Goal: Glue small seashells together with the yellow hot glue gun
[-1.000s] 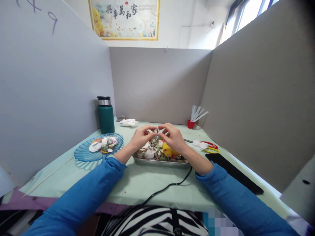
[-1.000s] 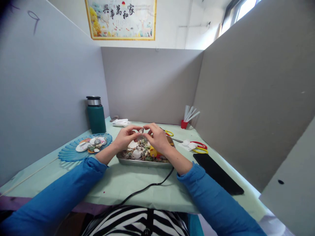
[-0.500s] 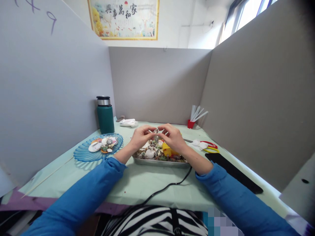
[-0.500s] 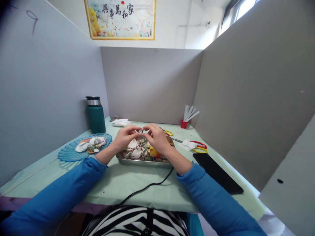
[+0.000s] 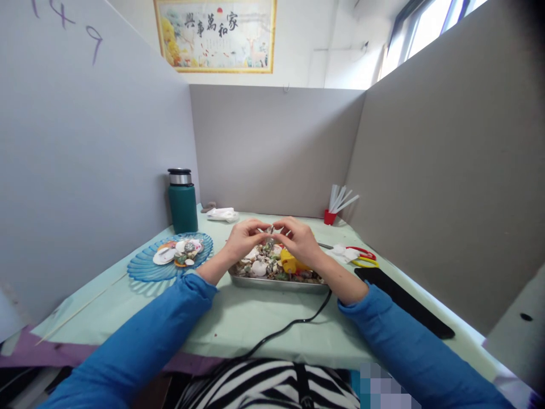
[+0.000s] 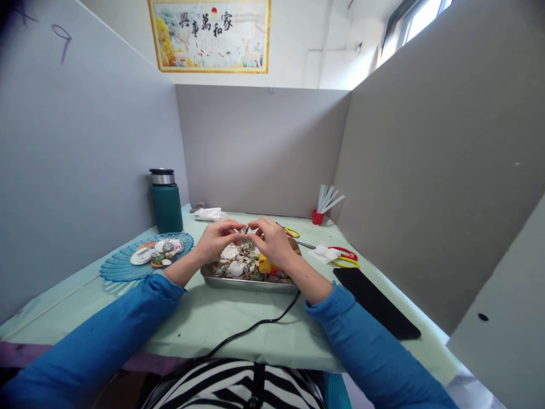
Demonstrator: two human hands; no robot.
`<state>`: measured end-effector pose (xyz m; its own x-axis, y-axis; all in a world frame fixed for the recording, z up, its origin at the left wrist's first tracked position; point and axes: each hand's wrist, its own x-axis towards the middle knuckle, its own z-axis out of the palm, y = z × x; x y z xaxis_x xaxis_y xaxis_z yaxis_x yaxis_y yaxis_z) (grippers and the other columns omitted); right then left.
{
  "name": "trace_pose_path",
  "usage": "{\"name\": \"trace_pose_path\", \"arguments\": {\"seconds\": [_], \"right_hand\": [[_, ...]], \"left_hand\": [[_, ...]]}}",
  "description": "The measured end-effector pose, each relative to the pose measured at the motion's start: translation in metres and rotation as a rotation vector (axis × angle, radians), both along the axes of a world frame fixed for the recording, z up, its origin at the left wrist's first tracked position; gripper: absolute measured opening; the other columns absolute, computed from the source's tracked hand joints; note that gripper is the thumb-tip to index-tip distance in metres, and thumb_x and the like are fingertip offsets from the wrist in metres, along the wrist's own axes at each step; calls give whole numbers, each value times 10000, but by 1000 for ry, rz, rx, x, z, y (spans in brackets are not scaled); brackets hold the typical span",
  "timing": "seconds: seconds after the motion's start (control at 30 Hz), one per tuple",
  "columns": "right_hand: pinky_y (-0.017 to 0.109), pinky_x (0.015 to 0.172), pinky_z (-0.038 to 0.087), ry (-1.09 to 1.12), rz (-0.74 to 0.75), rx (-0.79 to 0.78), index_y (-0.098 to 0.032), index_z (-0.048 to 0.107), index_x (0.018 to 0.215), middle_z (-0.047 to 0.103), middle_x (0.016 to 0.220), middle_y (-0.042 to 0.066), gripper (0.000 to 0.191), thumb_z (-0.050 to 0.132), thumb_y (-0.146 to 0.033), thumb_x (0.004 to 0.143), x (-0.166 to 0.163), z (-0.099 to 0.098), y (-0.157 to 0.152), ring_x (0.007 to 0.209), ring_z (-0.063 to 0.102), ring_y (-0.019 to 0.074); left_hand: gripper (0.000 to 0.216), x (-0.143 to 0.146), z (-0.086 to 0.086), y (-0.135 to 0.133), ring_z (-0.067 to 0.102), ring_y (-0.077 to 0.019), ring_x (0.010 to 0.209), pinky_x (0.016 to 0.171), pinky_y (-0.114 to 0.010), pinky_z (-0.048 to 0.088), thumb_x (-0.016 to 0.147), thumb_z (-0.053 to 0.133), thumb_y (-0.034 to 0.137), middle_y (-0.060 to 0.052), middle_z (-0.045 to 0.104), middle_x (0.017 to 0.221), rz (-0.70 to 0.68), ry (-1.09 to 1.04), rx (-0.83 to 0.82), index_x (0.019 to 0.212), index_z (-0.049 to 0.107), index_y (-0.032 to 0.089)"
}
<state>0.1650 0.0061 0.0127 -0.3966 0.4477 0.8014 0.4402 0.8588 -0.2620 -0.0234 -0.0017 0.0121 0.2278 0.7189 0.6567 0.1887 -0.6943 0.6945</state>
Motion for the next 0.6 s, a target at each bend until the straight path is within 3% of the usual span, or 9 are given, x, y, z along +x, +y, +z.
{"name": "trace_pose_path", "arguments": {"seconds": [0.43,0.6], "right_hand": [[262,630,462,-14,11,-15,-187,620,911,612,852,34,103,602,-235,821,2,1,2,639,576,119],[261,637,463,-43,-6,5,-189,613,954,614,883,43,140,602,-252,829,2,1,0,655,579,122]], "left_hand": [[287,-3,2,1,580,-89,541,550,-251,512,688,709,368,-62,618,890,-35,34,14,885,707,160],[322,-3,3,1,594,-96,543,528,-237,503,669,716,376,-68,637,887,-55,15,-77,885,696,139]]}}
